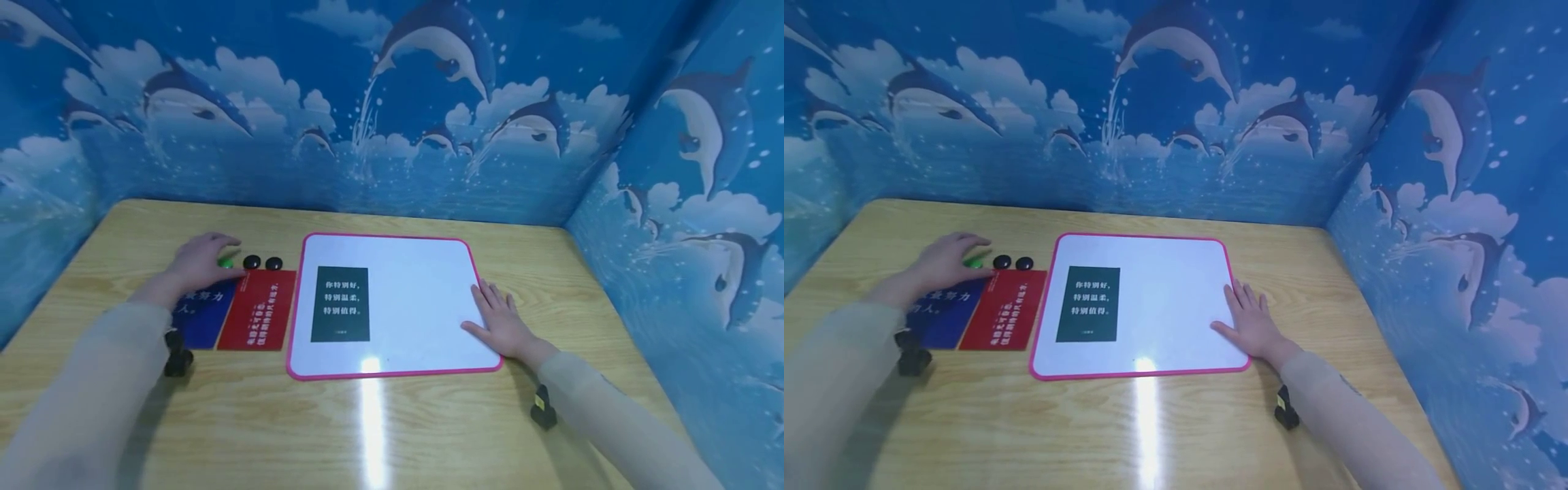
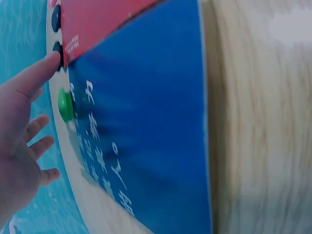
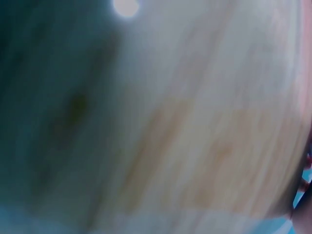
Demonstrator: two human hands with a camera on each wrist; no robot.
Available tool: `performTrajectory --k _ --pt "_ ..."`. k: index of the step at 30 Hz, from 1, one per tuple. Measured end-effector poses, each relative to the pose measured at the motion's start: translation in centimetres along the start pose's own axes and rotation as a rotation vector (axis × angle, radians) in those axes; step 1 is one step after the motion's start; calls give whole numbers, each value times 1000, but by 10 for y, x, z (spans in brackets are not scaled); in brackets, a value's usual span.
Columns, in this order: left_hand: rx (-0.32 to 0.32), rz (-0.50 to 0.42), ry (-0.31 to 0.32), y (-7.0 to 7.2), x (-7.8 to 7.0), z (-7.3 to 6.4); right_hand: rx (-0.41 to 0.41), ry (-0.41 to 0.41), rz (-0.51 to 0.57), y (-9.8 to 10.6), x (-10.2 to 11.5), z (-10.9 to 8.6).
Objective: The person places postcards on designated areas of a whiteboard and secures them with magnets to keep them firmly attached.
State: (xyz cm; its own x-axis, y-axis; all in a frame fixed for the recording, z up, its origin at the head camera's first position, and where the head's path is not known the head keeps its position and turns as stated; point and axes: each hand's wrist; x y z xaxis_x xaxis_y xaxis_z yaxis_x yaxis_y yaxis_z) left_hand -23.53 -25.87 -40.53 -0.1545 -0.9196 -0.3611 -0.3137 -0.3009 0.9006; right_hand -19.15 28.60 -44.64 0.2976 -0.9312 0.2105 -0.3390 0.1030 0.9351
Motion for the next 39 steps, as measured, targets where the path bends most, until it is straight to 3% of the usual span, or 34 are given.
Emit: performTrajectory --k 7,20,28,33,39 --pt "12 15 73 0 12 -6 -1 0 5 -1 -1 -1" --pt "30 -106 135 -5 19 -11 10 -8 0 0 0 0" --pt "-37 -110 114 -7 23 -10 13 -8 2 -1 0 1" --pt "-95 -110 73 -2 19 -9 3 -5 6 1 1 0" --pt "-109 -109 53 2 11 -5 -3 0 14 2 3 -1"
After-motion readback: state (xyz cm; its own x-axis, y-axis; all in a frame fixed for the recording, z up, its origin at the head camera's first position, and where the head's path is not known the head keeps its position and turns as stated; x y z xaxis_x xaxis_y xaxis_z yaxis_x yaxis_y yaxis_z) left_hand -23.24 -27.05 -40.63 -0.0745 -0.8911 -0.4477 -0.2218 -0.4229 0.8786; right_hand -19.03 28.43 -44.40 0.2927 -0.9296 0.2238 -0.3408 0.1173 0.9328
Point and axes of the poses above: each hand's wrist, its own z-axis towards the middle knuckle, its own y-axis out of the back of the hand, x = y × z, and after that the axes turned 7 degrees about x, right-handed
